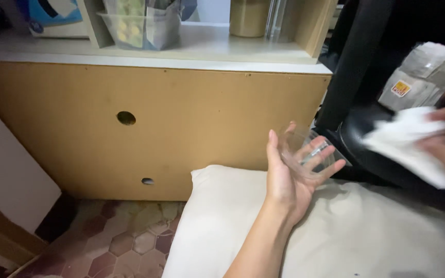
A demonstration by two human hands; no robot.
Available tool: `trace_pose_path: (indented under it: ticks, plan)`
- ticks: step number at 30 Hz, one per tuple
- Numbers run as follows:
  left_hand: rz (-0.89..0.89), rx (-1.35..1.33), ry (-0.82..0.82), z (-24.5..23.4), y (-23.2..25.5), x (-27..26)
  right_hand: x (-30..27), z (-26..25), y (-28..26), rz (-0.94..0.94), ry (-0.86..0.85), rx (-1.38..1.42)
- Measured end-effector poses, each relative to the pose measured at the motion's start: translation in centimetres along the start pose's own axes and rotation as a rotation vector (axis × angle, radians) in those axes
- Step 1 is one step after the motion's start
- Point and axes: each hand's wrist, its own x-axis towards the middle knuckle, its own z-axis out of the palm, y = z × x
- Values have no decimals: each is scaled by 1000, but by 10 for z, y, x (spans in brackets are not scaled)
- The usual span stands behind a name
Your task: Cleaning a plastic jar lid with a tissue and organizing several jars on a low wooden shelf.
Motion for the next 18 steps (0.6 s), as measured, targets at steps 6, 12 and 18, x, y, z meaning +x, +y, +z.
trace_pose_path:
  ticks: [6, 12, 18]
  plan:
    - [65, -68, -92, -24, -22, 8, 3, 82, -222, -53, -96, 77]
    - [89, -37, -1, -24, -6, 4, 13, 106, -213, 15, -384, 613]
    - [55, 252, 22, -16, -4, 0, 21, 98, -212, -63, -184, 154]
